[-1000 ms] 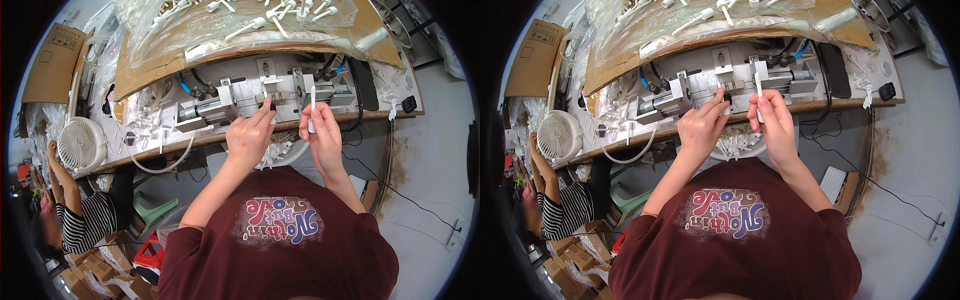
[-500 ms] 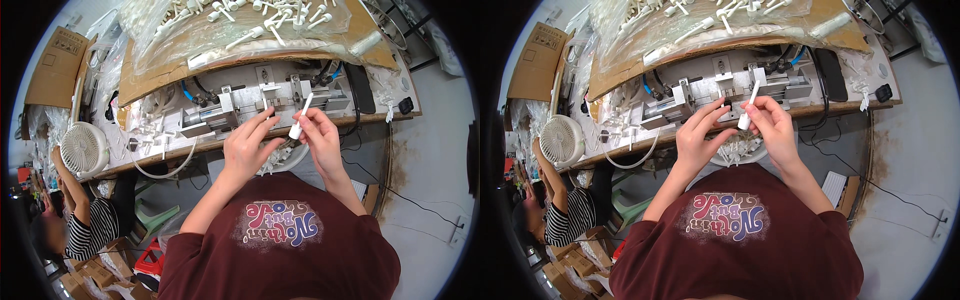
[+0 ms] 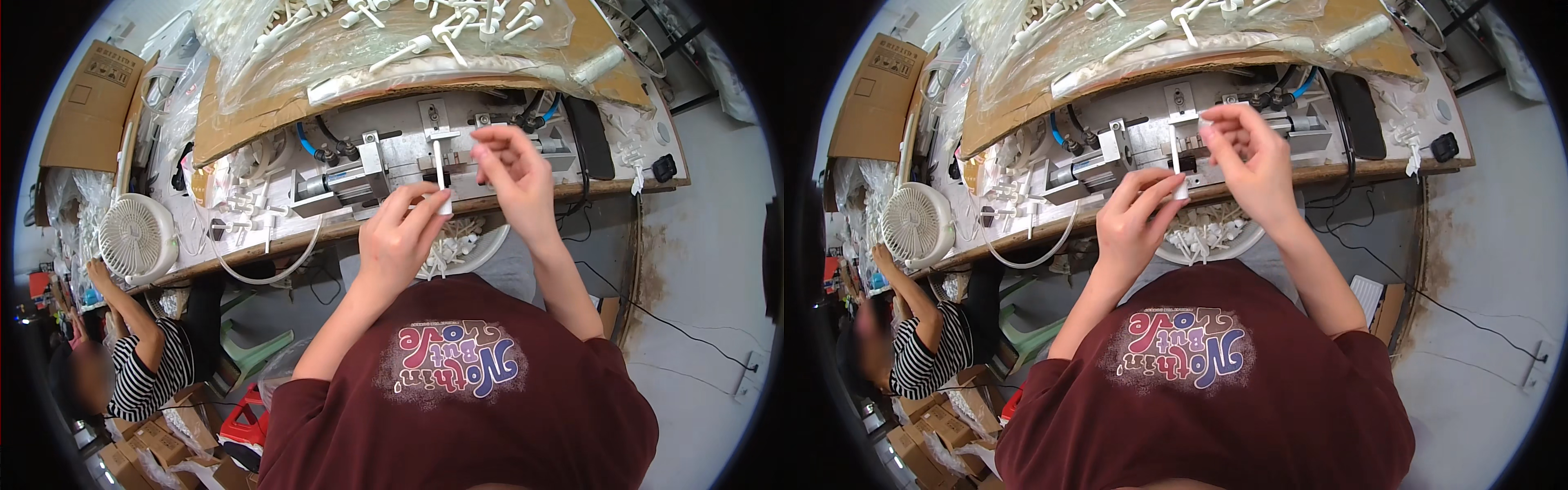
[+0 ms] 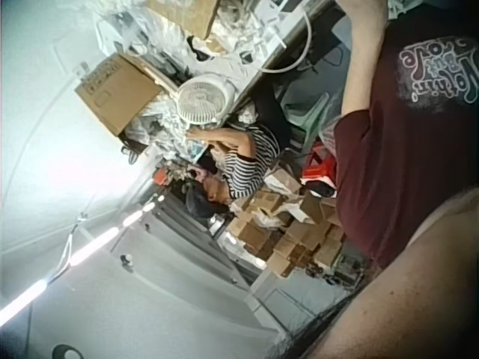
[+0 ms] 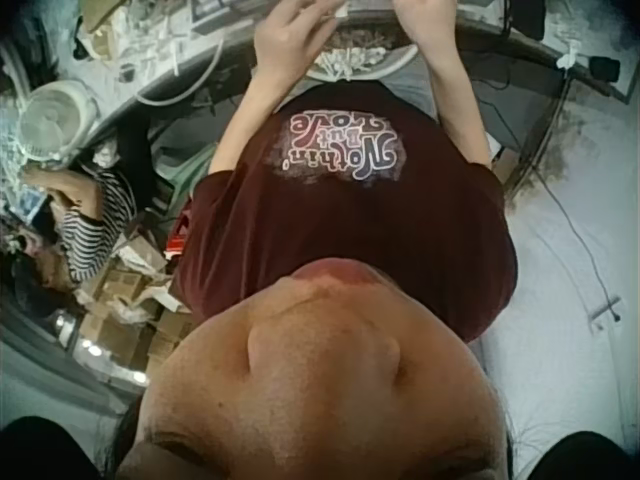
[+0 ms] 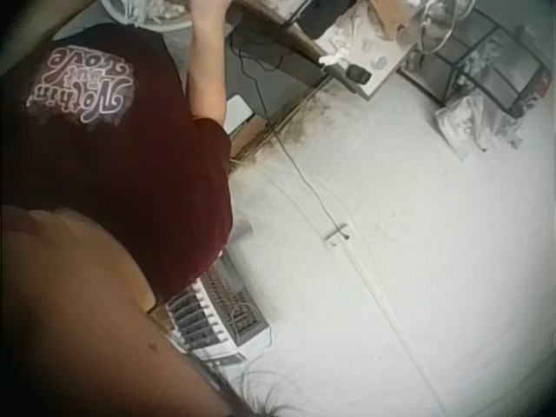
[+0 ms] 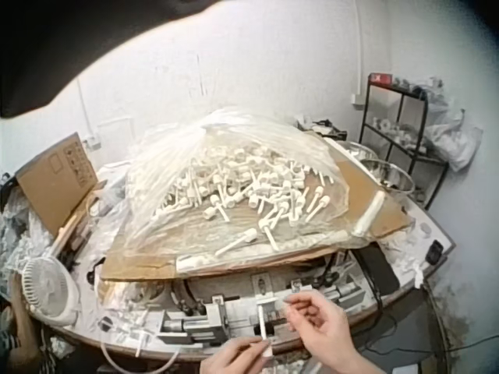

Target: The recorder uses a pneumatic machine to assemble or press-fit small white plastic sprayer components.

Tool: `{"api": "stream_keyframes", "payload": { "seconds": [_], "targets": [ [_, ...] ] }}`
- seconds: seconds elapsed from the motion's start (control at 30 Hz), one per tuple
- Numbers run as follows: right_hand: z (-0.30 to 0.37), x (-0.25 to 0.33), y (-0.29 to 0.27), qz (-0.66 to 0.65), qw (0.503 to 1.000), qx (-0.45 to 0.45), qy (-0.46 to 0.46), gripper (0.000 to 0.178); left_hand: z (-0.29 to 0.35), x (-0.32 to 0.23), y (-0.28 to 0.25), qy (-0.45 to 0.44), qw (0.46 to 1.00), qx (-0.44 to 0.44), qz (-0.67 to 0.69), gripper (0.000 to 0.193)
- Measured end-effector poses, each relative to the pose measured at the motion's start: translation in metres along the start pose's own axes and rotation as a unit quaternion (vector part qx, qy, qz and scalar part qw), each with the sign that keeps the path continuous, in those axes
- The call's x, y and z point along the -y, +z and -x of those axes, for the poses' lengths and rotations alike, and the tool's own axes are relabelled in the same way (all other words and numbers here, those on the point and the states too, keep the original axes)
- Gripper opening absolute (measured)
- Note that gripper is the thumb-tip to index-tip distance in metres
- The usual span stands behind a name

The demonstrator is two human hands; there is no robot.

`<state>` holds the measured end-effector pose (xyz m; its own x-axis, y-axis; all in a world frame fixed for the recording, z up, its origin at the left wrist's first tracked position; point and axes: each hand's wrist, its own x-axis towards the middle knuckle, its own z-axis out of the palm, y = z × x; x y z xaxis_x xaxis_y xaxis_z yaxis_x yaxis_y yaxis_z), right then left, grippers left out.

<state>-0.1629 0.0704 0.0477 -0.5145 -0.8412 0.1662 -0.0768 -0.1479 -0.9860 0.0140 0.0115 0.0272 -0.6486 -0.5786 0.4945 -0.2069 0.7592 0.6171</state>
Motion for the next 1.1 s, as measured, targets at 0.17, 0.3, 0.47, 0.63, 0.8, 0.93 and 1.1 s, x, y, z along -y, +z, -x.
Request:
{"api": "stream_keyframes", "payload": {
  "seconds": [0.17, 0.3, 0.47, 0.63, 0.8, 0.93, 1.1],
  "targets": [
    [-0.025, 0.016, 0.005, 0.238, 0.951, -0.053, -0.19, 0.009, 0.004, 0.016, 0.021, 0.04, 0.987, 0.006, -0.157, 0.026],
    [-0.043, 0.018, 0.007, 0.313, 0.908, -0.063, -0.27, 0.01, -0.003, 0.017, 0.024, 0.047, 0.982, 0.019, -0.182, 0.026],
    [-0.083, 0.014, 0.009, 0.381, 0.86, -0.084, -0.328, 0.014, -0.007, 0.013, 0.022, 0.036, 0.983, 0.037, -0.178, 0.028],
    [-0.115, 0.033, 0.017, 0.485, 0.791, -0.111, -0.354, 0.02, -0.007, 0.011, 0.02, 0.026, 0.984, 0.04, -0.173, 0.029],
    [-0.142, 0.022, 0.017, 0.532, 0.795, -0.071, -0.282, 0.022, -0.006, 0.012, 0.022, 0.022, 0.985, 0.033, -0.169, 0.029],
    [-0.165, 0.003, 0.007, 0.565, 0.802, 0.004, -0.196, 0.022, -0.006, 0.012, 0.021, 0.02, 0.985, 0.038, -0.168, 0.028],
    [-0.165, 0.005, 0.001, 0.518, 0.819, 0.008, -0.246, 0.02, -0.008, 0.011, 0.021, 0.018, 0.984, 0.043, -0.172, 0.026]
  ]
}}
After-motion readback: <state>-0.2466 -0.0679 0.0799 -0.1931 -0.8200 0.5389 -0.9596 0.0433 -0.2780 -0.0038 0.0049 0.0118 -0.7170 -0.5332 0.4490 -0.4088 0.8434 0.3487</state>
